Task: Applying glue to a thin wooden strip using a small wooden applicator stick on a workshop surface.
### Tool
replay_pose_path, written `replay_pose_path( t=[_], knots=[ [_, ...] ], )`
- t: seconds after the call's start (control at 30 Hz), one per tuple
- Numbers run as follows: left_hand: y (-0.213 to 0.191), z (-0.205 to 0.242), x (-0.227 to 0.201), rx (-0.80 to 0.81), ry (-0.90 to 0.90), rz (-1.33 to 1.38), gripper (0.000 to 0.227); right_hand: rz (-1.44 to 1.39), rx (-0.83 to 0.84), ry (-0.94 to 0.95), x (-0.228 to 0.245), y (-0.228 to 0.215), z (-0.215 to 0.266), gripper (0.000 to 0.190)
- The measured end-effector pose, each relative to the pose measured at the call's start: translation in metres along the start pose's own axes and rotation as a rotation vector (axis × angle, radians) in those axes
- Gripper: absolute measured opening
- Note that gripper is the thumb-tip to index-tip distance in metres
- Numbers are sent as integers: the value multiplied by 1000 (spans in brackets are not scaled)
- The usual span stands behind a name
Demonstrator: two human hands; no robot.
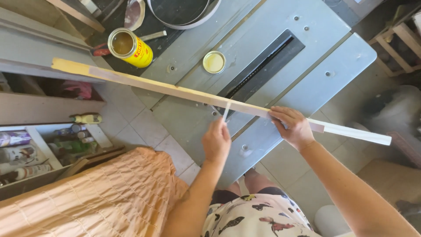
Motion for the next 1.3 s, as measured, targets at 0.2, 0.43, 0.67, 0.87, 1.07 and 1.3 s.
replay_pose_path(
  t=[0.2,0.43,0.67,0.87,1.07,1.3],
  knots=[
    [-7,-2,64,-127,-65,-140,21,28,22,-11,-2,3,0,24],
    [22,13,-19,-9,5,-155,35,-2,66,-59,-9,3,0,28],
    [48,26,-89,24,92,-246,36,-22,213,-215,-10,-30,2,47],
    [52,37,-84,-27,-21,-313,37,152,204,-229,-70,-68,38,42],
    [76,42,-148,60,100,-220,40,126,223,-236,-79,-76,45,43],
    [55,41,-138,-70,7,-260,45,80,267,-213,-91,-75,53,37]
  ],
)
Point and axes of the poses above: each hand's wrist, its own z-axis away from the middle knuckle, its own y-axis out of the palm, x = y × z, the point moved 8 cm from there along -z, towards the middle knuckle, and after that the axes turned 12 degrees about y, right-handed, at the moved point
